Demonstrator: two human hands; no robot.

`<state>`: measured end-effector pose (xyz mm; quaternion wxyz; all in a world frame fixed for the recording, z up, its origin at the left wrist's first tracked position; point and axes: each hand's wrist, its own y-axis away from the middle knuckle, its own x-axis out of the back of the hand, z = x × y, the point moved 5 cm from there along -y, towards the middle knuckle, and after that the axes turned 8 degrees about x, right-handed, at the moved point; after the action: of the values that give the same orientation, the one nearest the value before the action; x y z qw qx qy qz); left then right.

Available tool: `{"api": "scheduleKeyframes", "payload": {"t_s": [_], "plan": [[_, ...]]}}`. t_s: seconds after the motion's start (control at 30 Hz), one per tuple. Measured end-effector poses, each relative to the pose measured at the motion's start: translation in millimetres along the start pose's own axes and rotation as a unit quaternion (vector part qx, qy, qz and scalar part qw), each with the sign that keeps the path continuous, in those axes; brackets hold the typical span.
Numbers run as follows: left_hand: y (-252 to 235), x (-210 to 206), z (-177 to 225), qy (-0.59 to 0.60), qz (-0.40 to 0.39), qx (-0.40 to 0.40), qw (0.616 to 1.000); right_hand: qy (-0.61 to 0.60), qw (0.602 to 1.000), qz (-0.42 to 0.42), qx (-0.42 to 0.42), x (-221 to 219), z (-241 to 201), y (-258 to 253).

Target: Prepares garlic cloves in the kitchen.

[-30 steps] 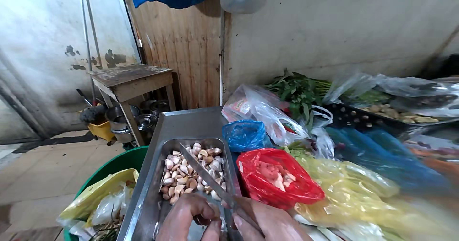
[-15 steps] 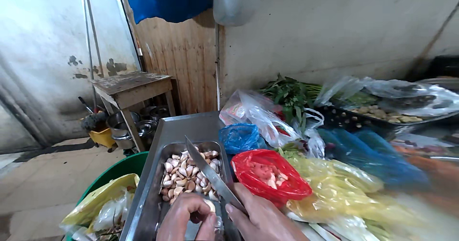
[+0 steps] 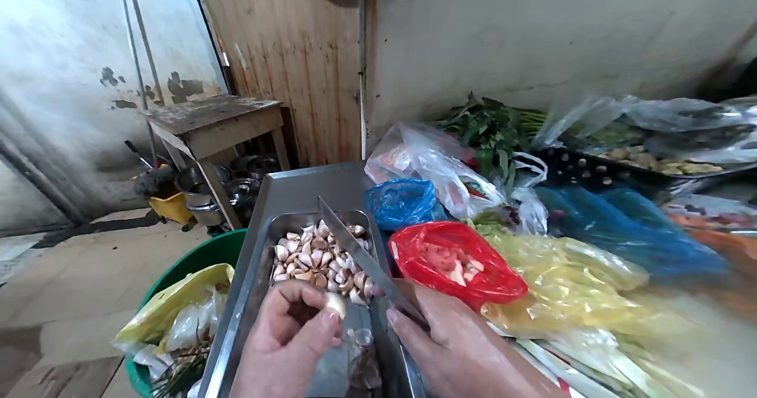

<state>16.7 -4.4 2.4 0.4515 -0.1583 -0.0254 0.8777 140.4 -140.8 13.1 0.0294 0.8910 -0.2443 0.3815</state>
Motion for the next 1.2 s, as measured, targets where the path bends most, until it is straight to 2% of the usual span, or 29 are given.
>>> {"api": "scheduleKeyframes", "payload": {"t_s": [0.07, 0.13, 0.3, 0.43, 0.53, 0.6, 0.63, 0.67, 0.77, 0.83, 0.9, 0.93, 1.0, 1.03, 1.1, 1.13, 1.2], "plan": [[-3, 1, -3, 0.158, -0.059, 0.061, 0.984, 0.013, 1.0, -0.007, 0.005, 0, 1, 1], [-5, 2, -4, 0.242, -0.118, 0.085, 0.959, 0.031, 0.999, -0.025, 0.003, 1, 0, 2], [-6, 0, -2, 0.239, -0.175, 0.084, 0.951, 0.052, 0.997, -0.06, -0.012, 4, -4, 2], [-6, -1, -5, 0.213, -0.176, 0.072, 0.959, 0.059, 0.996, -0.06, -0.014, 3, -3, 1], [3, -9, 8, 0.092, -0.152, 0.027, 0.984, 0.067, 0.994, -0.081, -0.012, 2, -3, 2], [7, -21, 28, -0.048, -0.159, -0.056, 0.984, 0.063, 0.996, -0.064, 0.012, 3, -3, 4], [8, -29, 41, -0.129, -0.168, -0.106, 0.972, 0.064, 0.997, -0.038, 0.034, 2, -3, 5], [8, -41, 56, -0.209, -0.176, -0.155, 0.949, 0.071, 0.996, -0.011, 0.058, 1, -2, 7], [-4, -92, 85, -0.421, -0.195, -0.272, 0.843, 0.081, 0.994, -0.04, 0.065, 3, -10, 11], [-21, -130, 82, -0.527, -0.217, -0.267, 0.777, 0.104, 0.99, -0.071, 0.057, 3, -13, 11], [-43, -151, 63, -0.598, -0.233, -0.191, 0.743, 0.101, 0.986, -0.13, 0.012, 4, -16, 7], [-52, -155, 56, -0.613, -0.216, -0.155, 0.744, 0.095, 0.985, -0.146, 0.0, 4, -16, 5], [-61, -152, 61, -0.587, -0.147, -0.096, 0.79, 0.084, 0.986, -0.142, 0.004, 4, -13, 2], [-59, -147, 73, -0.555, -0.12, -0.134, 0.812, 0.08, 0.989, -0.126, 0.018, 4, -10, 1], [-50, -131, 96, -0.511, -0.133, -0.275, 0.804, 0.068, 0.991, -0.11, 0.02, 4, -5, -1], [-44, -121, 105, -0.489, -0.137, -0.31, 0.804, 0.063, 0.993, -0.1, 0.017, 6, -3, -1], [-27, -96, 116, -0.454, -0.166, -0.29, 0.826, 0.055, 0.997, -0.061, 0.013, 9, -1, 0]]}}
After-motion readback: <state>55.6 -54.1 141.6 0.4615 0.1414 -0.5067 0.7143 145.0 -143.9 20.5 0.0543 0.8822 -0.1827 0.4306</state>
